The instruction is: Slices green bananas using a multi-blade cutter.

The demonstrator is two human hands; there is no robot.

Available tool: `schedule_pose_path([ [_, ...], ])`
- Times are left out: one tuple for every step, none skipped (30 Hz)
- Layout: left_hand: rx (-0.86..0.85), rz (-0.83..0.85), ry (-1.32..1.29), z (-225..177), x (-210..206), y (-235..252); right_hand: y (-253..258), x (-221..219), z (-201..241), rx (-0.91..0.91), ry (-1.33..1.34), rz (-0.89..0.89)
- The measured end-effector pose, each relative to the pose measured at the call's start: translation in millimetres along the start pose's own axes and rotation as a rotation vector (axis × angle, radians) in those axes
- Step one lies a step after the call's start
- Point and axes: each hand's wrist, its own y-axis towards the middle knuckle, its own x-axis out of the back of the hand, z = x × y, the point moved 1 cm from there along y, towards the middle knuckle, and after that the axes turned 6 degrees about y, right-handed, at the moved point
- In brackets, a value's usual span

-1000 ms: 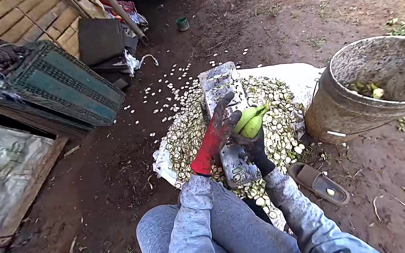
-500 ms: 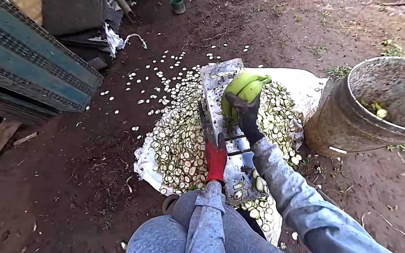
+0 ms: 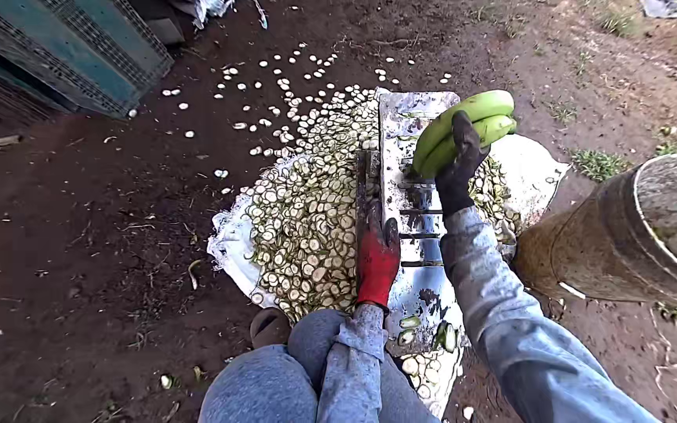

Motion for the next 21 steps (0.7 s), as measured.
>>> schedule_pose_path([
  [0.005, 0.002, 0.008, 0, 1, -1, -2, 1, 2, -0.006, -0.017, 0.017],
  [0.004, 0.001, 0.011, 0, 2, 0, -18, 12, 11, -0.030, -0.048, 0.050],
  [-0.001, -0.008, 0.000, 0, 2, 1, -46, 33, 26, -0.084, -0.089, 0.103],
  [-0.011, -0.019, -0.015, 0, 1, 0, -84, 59, 47, -0.153, -0.126, 0.155],
  [-0.021, -0.033, -0.038, 0, 0, -1, -123, 84, 68, -0.203, -0.106, 0.145],
  [-0.025, -0.040, -0.065, -2, 0, -1, -156, 104, 86, -0.241, -0.087, 0.116],
  [-0.019, -0.038, -0.092, -5, 2, 0, -179, 116, 98, -0.257, -0.046, 0.109],
  [-0.006, -0.031, -0.109, -8, 3, 0, -188, 120, 101, -0.240, -0.040, 0.103],
  [0.004, -0.018, -0.110, -9, 4, 0, -184, 115, 96, -0.199, -0.060, 0.118],
  [0.013, -0.009, -0.104, -8, 4, -1, -169, 103, 82, -0.137, -0.126, 0.115],
  [0.019, -0.002, -0.096, -7, 4, -1, -142, 89, 61, -0.075, -0.154, 0.126],
  [0.027, 0.007, -0.086, -7, 4, 0, -107, 70, 37, -0.058, -0.151, 0.128],
  [0.036, 0.015, -0.084, -6, 5, 2, -69, 47, 13, -0.041, -0.120, 0.117],
  [0.042, 0.026, -0.088, -5, 6, 2, -34, 24, -7, 0.006, -0.078, 0.061],
  [0.041, 0.036, -0.090, -5, 5, 1, -5, 5, -20, 0.048, -0.068, 0.014],
  [0.043, 0.042, -0.093, -6, 6, 2, 16, -10, -27, 0.072, -0.073, -0.015],
  [0.043, 0.042, -0.086, -7, 7, 2, 22, -15, -26, 0.073, -0.096, -0.017],
  [0.048, 0.047, -0.084, -8, 9, 1, 13, -7, -20, 0.057, -0.132, 0.004],
  [0.054, 0.055, -0.079, -8, 11, 1, -11, 12, -7, 0.020, -0.180, 0.055],
  [0.060, 0.062, -0.079, -10, 11, 1, -46, 40, 12, -0.032, -0.237, 0.124],
  [0.066, 0.070, -0.080, -11, 11, 0, -85, 69, 33, -0.071, -0.243, 0.140],
])
